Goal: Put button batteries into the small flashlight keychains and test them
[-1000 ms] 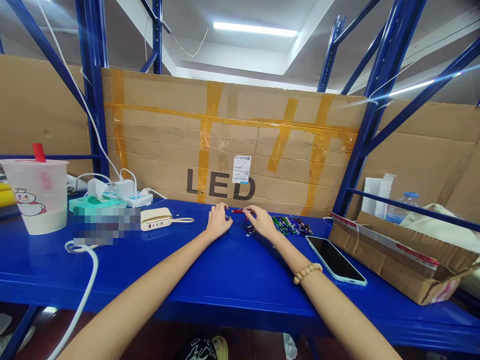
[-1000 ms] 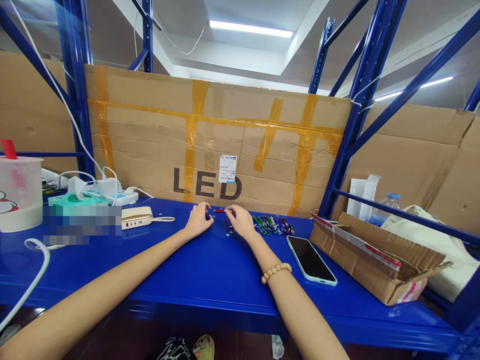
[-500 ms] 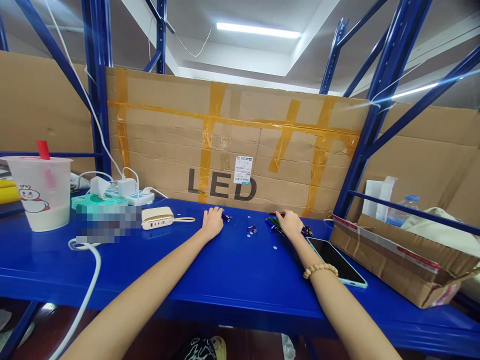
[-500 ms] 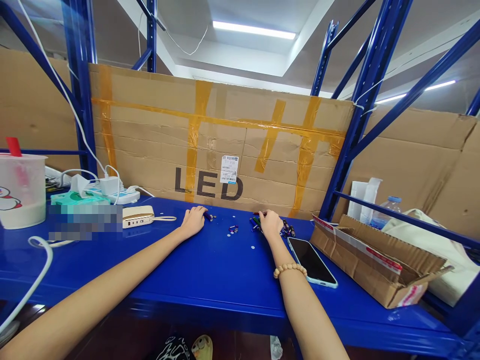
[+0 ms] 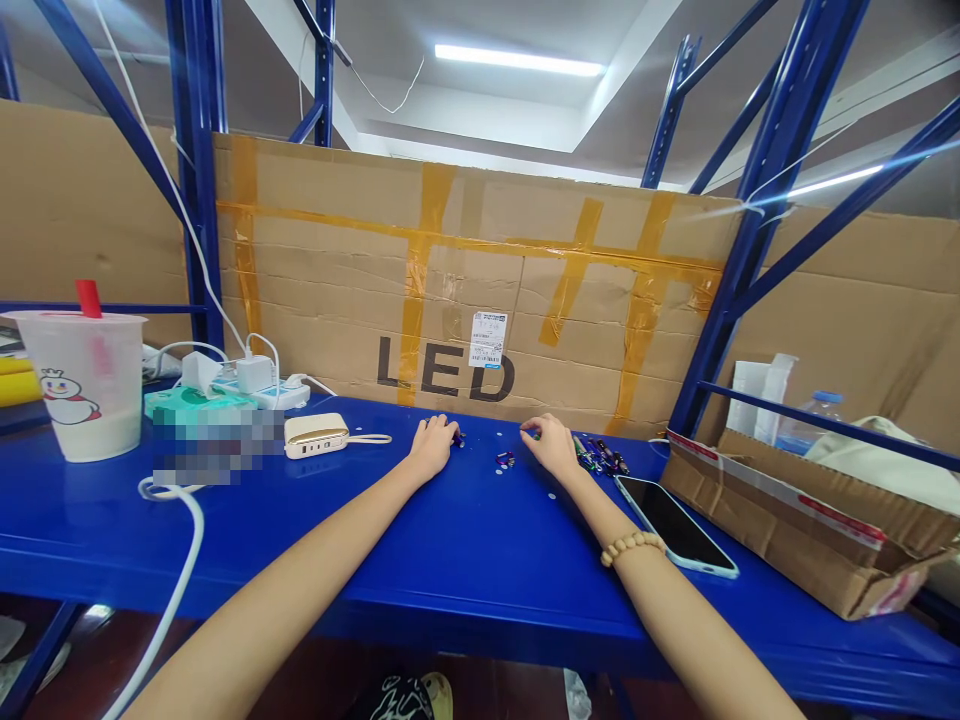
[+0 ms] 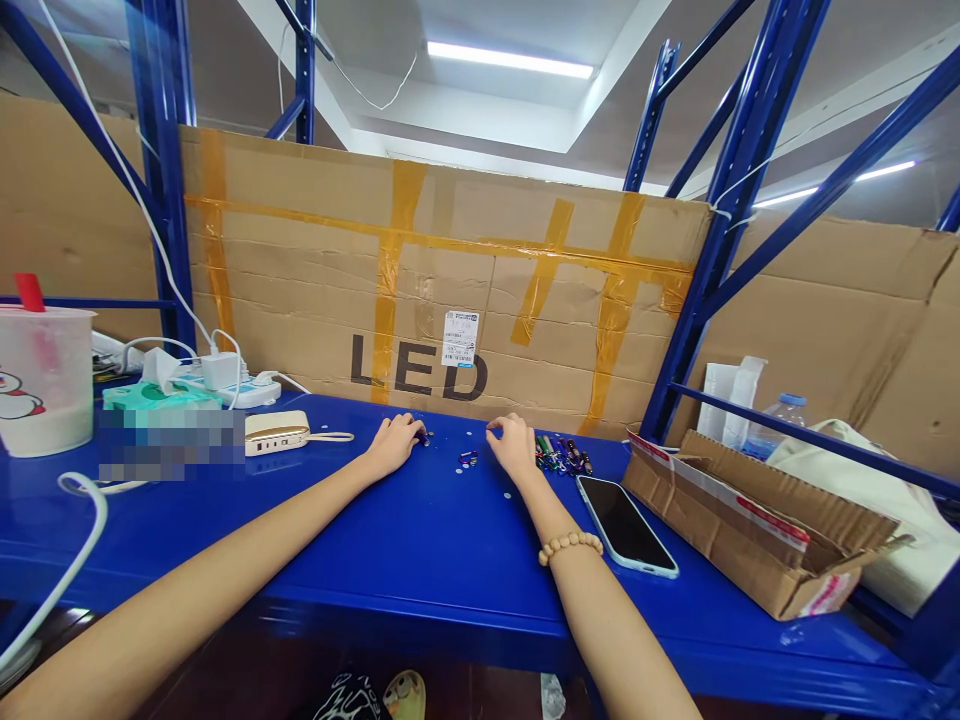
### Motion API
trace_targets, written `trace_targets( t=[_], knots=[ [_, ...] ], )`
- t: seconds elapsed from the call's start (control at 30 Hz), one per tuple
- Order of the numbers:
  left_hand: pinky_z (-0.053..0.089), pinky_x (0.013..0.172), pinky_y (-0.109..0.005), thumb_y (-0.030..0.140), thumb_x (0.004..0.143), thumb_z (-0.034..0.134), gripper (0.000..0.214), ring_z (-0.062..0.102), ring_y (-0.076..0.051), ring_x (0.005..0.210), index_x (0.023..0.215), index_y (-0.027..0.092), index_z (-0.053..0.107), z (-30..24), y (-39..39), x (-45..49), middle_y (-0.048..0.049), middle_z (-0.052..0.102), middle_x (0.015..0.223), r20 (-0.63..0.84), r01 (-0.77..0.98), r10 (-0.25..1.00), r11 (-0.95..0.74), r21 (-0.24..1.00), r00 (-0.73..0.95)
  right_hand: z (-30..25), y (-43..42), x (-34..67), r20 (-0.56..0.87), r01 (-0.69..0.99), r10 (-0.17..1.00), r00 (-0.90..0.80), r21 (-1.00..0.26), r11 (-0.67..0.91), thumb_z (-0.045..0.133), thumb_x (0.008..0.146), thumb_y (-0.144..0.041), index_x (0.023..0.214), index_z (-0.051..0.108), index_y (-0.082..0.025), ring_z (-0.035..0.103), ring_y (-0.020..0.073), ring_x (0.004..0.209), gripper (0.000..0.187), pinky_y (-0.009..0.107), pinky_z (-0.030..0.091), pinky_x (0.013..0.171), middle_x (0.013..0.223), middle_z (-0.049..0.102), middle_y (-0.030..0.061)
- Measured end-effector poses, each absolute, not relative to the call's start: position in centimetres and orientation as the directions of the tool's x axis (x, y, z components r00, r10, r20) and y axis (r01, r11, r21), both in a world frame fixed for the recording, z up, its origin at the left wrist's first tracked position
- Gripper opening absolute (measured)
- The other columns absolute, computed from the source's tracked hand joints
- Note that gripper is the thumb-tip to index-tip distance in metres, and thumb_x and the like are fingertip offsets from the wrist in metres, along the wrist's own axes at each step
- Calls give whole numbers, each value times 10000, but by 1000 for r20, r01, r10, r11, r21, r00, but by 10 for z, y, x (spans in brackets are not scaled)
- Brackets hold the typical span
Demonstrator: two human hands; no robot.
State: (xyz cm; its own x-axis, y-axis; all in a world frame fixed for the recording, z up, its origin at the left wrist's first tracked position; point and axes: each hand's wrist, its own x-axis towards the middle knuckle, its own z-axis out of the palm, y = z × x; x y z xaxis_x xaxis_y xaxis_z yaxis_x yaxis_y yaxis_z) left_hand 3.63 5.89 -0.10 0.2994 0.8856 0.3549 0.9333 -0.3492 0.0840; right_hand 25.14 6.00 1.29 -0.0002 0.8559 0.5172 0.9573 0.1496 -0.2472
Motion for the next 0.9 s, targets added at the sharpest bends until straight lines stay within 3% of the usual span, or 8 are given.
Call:
trace_targets(
  t=[0.17, 0.37, 0.6, 0.9],
  knots=[
    [325, 852, -357, 108, 858, 353, 290, 449, -251, 1043, 1062, 171, 549, 0, 56, 37, -121, 525, 1106, 362, 935, 881, -349, 58, 306, 11, 56, 228, 523, 908, 819, -234, -183, 376, 477, 842, -246, 877, 659, -210, 542, 189, 951, 189, 323, 364, 799, 962, 634, 43],
    [314, 860, -379, 89, 854, 322, 297, 442, -273, 1056, 1031, 163, 548, 3, 53, 39, -135, 523, 1110, 353, 934, 878, -357, 34, 323, 1, 50, 215, 468, 840, 787, -403, -151, 520, 382, 898, -275, 1129, 553, -210, 473, 192, 1116, 295, 380, 317, 920, 1185, 568, 53],
    [301, 885, -380, 107, 846, 362, 189, 470, -255, 1062, 978, 157, 488, -5, 62, 38, -116, 578, 1083, 342, 883, 907, -355, 308, 246, -5, 45, 201, 391, 810, 776, -496, -115, 575, 389, 889, -365, 1247, 454, -196, 409, 202, 1191, 401, 403, 276, 971, 1297, 483, 72],
    [351, 861, -381, 247, 912, 180, 250, 568, -238, 994, 1056, 147, 359, -5, 79, 31, -143, 622, 1030, 297, 804, 955, -177, 567, 1, -4, 43, 202, 400, 837, 802, -444, -133, 530, 381, 892, -340, 1238, 453, -191, 442, 199, 1146, 384, 387, 295, 953, 1238, 526, 78]
  ],
)
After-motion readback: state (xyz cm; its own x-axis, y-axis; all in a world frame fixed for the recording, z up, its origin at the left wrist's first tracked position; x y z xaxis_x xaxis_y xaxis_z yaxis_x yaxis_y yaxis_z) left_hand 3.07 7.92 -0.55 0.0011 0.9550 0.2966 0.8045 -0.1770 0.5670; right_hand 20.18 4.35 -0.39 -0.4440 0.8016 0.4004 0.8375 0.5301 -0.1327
